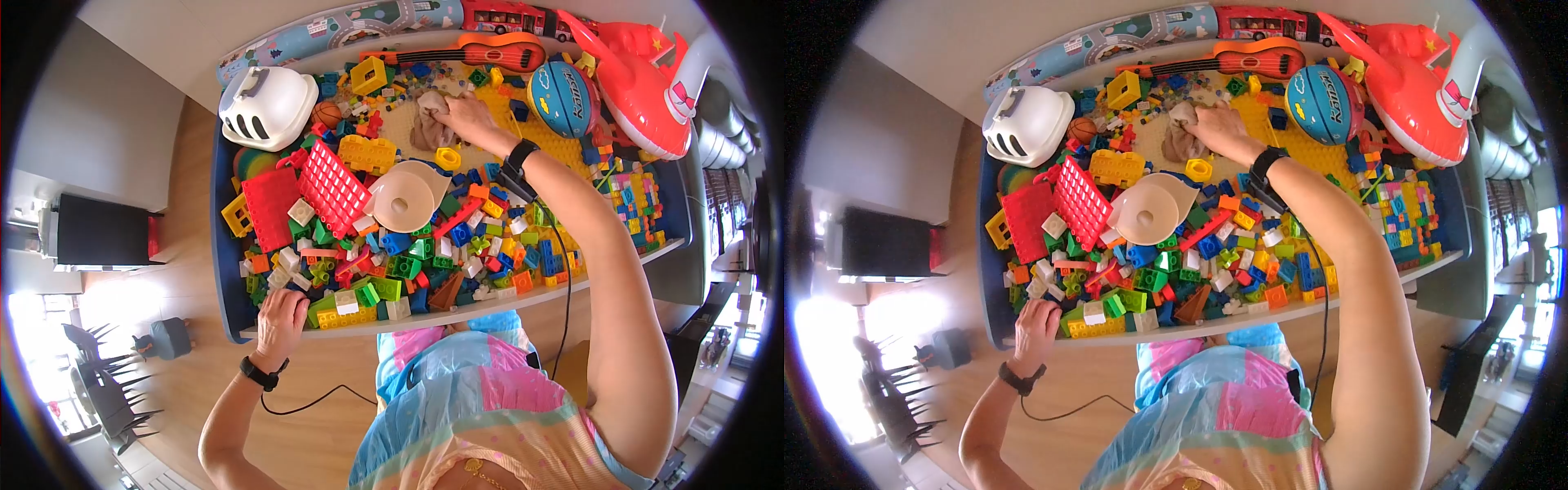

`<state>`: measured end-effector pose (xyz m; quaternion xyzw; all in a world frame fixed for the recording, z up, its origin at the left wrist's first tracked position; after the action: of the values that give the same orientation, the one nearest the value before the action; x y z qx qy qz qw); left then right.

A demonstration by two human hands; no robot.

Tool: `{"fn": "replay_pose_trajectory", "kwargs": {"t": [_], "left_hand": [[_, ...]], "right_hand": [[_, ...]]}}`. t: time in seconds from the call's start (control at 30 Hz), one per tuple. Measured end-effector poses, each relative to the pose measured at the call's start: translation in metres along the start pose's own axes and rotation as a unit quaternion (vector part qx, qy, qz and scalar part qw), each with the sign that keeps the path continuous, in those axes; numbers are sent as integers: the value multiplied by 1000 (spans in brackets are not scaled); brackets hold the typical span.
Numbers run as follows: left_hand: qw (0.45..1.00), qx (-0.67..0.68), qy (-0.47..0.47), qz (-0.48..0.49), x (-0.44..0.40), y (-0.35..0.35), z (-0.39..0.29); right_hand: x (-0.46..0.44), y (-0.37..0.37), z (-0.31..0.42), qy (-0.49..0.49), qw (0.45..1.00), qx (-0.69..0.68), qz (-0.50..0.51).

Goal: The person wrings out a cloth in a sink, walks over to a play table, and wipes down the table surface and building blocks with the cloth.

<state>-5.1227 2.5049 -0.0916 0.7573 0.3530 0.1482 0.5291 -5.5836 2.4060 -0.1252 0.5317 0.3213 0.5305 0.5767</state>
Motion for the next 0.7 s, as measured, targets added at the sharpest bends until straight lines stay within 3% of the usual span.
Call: {"fn": "replay_pose_trajectory", "kwargs": {"t": [0.03, 0.13, 0.23, 0.33, 0.37, 0.47, 0.5, 0.7], "left_hand": [[1000, -3, -4, 0, -2, 2, -1], [1000, -3, -14, 3, 0, 0, 2], [1000, 10, -15, 3, -3, -3, 5], [1000, 19, -6, 10, -2, -4, 6], [1000, 21, -4, 12, -2, -4, 6], [1000, 9, -3, 4, -3, -3, 3], [1000, 7, -5, 0, -4, -3, 3], [1000, -7, -16, -18, -1, -4, 3]], "right_hand": [[1, -1, 4, 18, 999, 35, 9], [3, -2, 9, 123, 977, -101, -143], [6, -10, 23, 152, 988, 30, -14], [5, -11, 37, 165, 979, 115, 20], [0, -10, 39, 157, 983, 87, 49], [-18, -17, 47, 149, 984, 92, -20], [-20, -17, 53, 65, 996, 59, -17], [-24, -34, 56, -12, 997, -1, -79]]}}
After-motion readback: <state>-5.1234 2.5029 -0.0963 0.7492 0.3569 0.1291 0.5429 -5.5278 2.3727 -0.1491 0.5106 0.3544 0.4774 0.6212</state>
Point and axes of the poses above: each hand's wrist, its own x-axis away from the middle knuckle, its own y-axis out of the back of the hand, z = x × y, the point moved 3 cm from there along -x, towards the middle knuckle, and after that the axes turned 4 degrees about x, right-handed, at the moved point
